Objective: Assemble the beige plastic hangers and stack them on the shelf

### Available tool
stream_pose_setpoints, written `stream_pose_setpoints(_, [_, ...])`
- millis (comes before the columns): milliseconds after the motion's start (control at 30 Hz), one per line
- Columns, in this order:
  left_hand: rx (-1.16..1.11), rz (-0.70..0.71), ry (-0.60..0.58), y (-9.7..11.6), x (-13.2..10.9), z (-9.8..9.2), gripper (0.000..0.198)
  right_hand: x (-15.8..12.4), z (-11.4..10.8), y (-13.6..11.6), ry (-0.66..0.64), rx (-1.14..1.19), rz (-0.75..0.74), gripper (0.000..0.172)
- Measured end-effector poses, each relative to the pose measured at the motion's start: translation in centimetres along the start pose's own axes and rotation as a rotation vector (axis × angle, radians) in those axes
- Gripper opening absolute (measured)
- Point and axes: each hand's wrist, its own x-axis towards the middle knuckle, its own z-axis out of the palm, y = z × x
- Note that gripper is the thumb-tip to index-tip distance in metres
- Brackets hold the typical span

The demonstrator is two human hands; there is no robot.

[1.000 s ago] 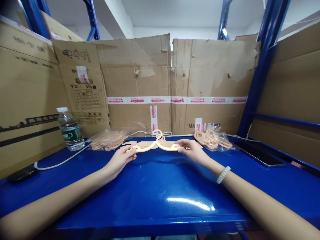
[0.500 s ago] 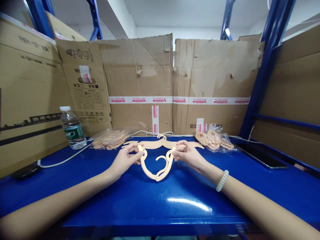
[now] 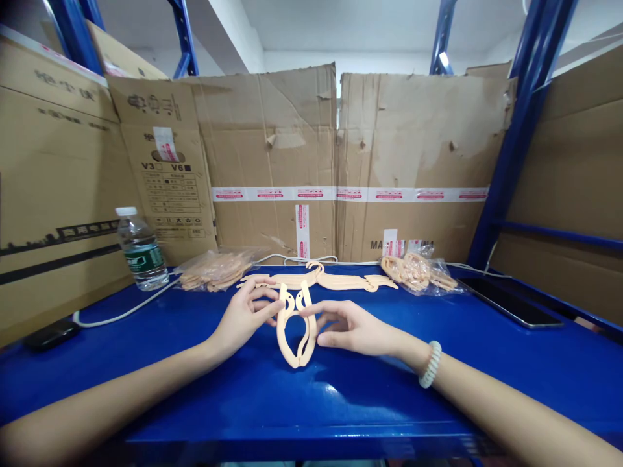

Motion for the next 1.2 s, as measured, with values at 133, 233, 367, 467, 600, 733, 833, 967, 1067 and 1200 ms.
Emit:
stream_pose_setpoints(133, [0.046,0.025,-0.019,-0.1,0.0,-0.2,0.029,0.0,-0.2,0.1,-0.011,0.007,-0.015,0.054])
stream_pose_setpoints(233, [0.095,0.031,-0.139,-0.2,-0.2,-0.1,0.024,0.0,-0.3,0.1,-0.014,0.012,-0.003,0.056])
stream_pose_setpoints(367, [0.071,-0.007,-0.230,-0.2,-0.3,0.1,0.029,0.0,-0.4,0.4,-0.006,0.056,0.010,0.059])
stream_pose_setpoints(467, [0.078,-0.010,-0.208,-0.1,-0.2,0.1,0.027,0.0,-0.6,0.8,0.018,0.033,0.006,0.058])
stream_pose_setpoints(600, [0.092,-0.027,-0.162,-0.2,0.1,0.0,0.025,0.0,-0.8,1.1,0.080,-0.052,-0.018,0.051])
stream_pose_setpoints(733, [0.102,-0.056,-0.160,-0.6,0.2,-0.1,0.026,0.0,-0.7,1.4,0.092,-0.072,-0.025,0.042])
stream_pose_setpoints(833, [0.115,-0.056,-0.184,-0.7,0.0,0.0,0.028,0.1,-0.4,1.2,0.059,-0.115,-0.037,0.039])
stream_pose_setpoints(967, [0.133,-0.048,-0.229,-0.4,-0.2,0.2,0.028,0.1,-0.2,0.5,0.019,-0.288,-0.096,0.043])
stream_pose_setpoints(1067, [0.173,-0.052,-0.259,-0.2,-0.3,0.2,0.025,0.0,-0.1,0.4,0.028,-0.385,-0.108,0.045])
stream_pose_setpoints(1200, [0.294,0.100,-0.335,-0.5,-0.3,-0.2,0.045,0.1,-0.3,1.5,0.124,-0.558,-0.113,0.042])
